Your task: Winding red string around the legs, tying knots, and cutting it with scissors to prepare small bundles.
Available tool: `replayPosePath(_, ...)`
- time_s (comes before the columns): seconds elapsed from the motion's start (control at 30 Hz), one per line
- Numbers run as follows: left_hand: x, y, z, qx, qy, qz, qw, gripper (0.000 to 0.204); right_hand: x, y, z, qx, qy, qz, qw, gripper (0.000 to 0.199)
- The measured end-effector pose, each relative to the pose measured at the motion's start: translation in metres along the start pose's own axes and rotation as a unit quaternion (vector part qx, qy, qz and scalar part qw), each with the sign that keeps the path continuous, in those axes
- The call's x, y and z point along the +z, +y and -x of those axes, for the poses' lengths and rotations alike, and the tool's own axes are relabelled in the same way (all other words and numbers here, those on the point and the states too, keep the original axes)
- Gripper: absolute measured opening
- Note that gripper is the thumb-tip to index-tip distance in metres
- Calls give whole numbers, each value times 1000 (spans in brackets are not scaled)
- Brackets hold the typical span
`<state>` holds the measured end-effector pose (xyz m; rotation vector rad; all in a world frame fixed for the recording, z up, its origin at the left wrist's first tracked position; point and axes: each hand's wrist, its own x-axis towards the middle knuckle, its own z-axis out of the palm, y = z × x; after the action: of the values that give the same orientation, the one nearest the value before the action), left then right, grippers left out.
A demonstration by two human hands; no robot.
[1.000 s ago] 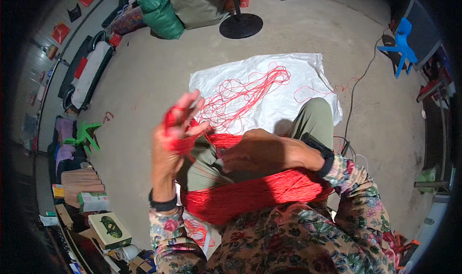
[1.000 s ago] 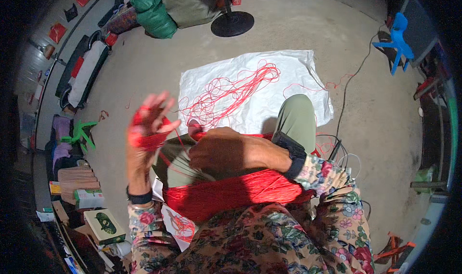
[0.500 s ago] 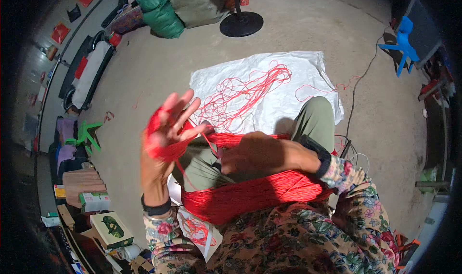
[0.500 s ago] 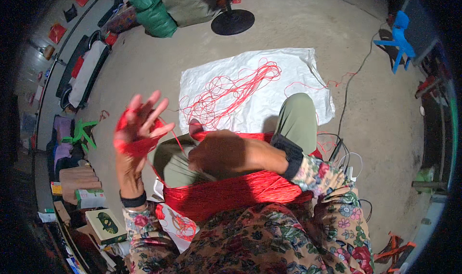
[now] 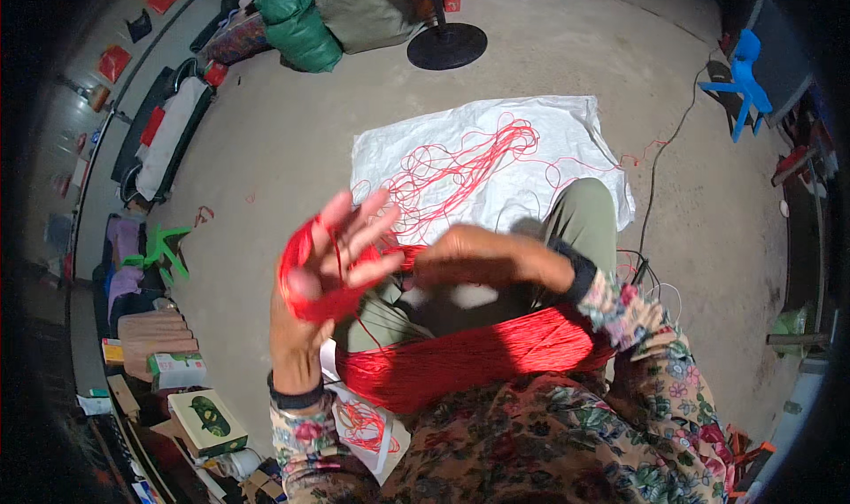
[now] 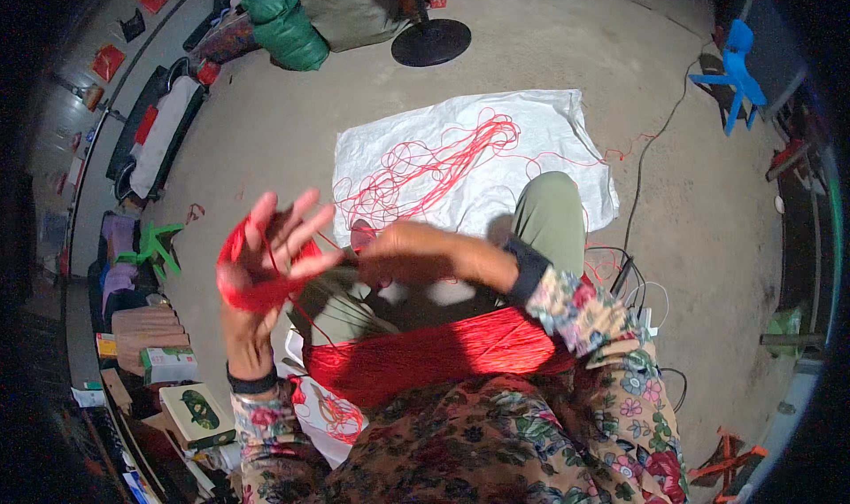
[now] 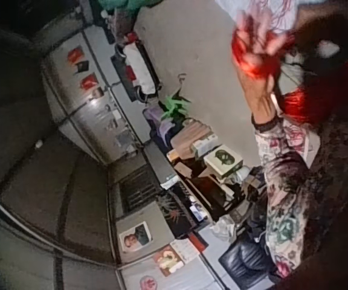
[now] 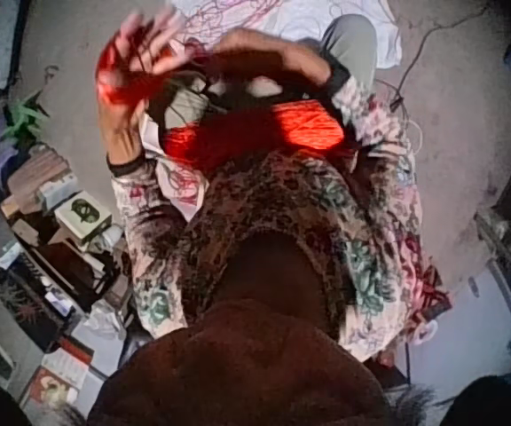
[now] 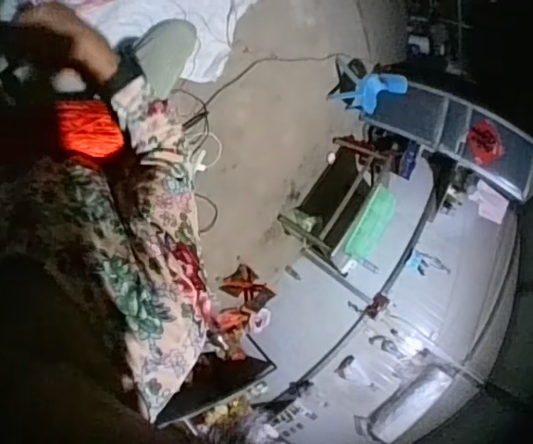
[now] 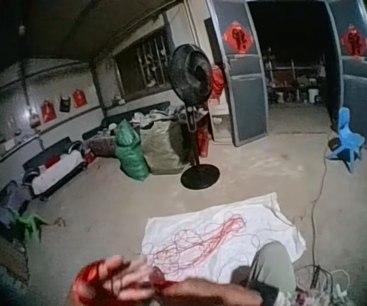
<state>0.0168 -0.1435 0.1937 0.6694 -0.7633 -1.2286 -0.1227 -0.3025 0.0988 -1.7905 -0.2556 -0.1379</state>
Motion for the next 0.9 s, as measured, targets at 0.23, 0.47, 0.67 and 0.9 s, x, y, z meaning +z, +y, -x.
replayPosePath(0.23,-38,-81,11,-146,144,-283,937,35,-14,-83,6,-138,4,272,952,11)
replayPosePath(0.47,-19,-77,51,-214,122,-154,957,44,-53,-36,-28,-26,-2,109,994,27)
replayPosePath(0.67,4,5,7,-8,16,-14,1000,76,-6,15,7,57,8,-115,992,25)
replayPosePath(0.9,-44,-74,19,-62,40,-581,811,38,-15,-91,10,-95,24,285,953,12)
